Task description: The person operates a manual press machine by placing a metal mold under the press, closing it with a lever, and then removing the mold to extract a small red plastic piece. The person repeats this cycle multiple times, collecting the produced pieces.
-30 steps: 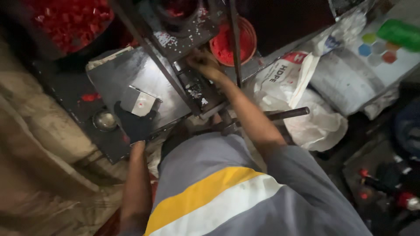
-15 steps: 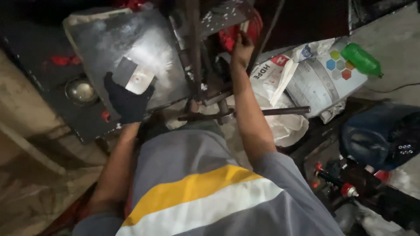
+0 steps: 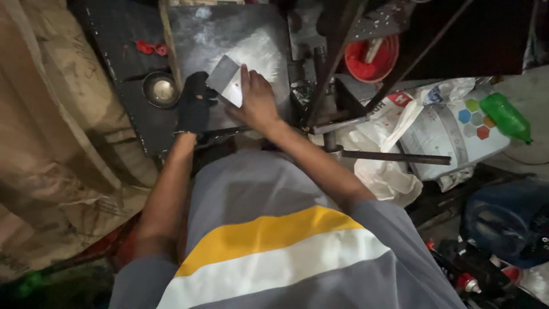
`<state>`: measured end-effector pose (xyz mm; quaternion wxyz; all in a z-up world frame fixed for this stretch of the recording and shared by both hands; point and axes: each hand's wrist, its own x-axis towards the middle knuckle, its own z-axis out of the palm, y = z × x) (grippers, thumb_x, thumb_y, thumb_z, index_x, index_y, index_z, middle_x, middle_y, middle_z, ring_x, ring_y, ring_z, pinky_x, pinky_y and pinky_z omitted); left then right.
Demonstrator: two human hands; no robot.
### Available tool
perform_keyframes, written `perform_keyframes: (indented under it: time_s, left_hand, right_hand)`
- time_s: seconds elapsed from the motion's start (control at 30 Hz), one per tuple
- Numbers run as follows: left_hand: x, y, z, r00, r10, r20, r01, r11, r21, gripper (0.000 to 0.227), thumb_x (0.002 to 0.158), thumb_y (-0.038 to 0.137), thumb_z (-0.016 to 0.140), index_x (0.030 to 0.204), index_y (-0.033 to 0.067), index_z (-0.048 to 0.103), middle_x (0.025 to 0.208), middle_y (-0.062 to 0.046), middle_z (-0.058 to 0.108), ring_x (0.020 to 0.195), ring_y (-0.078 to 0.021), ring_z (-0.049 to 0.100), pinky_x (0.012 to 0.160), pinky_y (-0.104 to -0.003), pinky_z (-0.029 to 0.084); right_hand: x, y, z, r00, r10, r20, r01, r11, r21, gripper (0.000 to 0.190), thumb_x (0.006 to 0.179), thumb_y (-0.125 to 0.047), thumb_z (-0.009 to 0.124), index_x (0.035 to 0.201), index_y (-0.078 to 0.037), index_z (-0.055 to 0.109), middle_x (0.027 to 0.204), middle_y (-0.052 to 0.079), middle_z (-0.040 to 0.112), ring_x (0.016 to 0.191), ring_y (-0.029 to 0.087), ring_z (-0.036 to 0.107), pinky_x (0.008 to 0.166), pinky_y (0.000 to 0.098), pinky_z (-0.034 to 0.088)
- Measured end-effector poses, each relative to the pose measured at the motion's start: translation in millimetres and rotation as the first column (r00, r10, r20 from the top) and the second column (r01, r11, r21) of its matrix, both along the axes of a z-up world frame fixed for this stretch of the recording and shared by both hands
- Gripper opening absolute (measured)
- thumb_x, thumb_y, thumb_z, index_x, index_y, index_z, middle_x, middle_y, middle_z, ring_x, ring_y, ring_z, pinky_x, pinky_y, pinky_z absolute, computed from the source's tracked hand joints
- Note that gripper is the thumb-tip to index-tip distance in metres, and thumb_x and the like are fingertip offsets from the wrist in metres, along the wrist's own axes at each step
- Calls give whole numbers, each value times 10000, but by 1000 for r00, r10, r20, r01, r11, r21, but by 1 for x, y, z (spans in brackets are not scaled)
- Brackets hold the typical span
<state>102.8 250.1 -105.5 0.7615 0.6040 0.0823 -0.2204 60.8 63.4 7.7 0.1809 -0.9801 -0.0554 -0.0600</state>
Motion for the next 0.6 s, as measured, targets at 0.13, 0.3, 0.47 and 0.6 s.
perform_keyframes:
  time_s: [0.13, 0.3, 0.47, 0.6]
  left_hand:
    - [16, 6, -13, 948, -191, 254, 80, 917, 392, 382, 1119, 407, 485, 1217, 61, 615, 992, -80, 658, 885, -223, 672, 726, -360, 550]
    - [72, -6, -29, 839, -543, -10, 450, 683, 575, 448, 1030, 408, 570, 907, -9, 674, 744, -209, 659, 694, -312, 680, 678, -449, 519]
    - [100, -36, -7, 843, -534, -70, 505, 740, 445, 292, 894, 318, 660, 841, 35, 711, 831, -175, 710, 769, -371, 721, 705, -483, 551]
    - [63, -47, 76, 717, -602, 353, 125, 609, 783, 384, 822, 368, 746, 1000, 34, 678, 935, -204, 724, 834, -394, 714, 725, -487, 551]
  right_hand:
    - [30, 7, -6, 927, -81, -366, 104, 994, 43, 1154, 639, -413, 899, 1533, 47, 332, 1186, 227, 604, 1075, 397, 634, 880, 466, 538]
    - [52, -31, 1, 818, 0, -576, 149, 966, 211, 1208, 548, -425, 931, 1513, -5, 338, 1214, 215, 606, 1081, 386, 639, 924, 458, 517]
    - [44, -34, -4, 847, -32, -530, 210, 937, 278, 1179, 584, -415, 912, 1540, -40, 332, 1276, 223, 603, 1155, 387, 620, 976, 455, 505]
    - [13, -31, 0, 959, -30, -283, 115, 951, 288, 1299, 555, -391, 989, 1548, -23, 238, 1377, 347, 486, 1249, 496, 503, 1041, 500, 435]
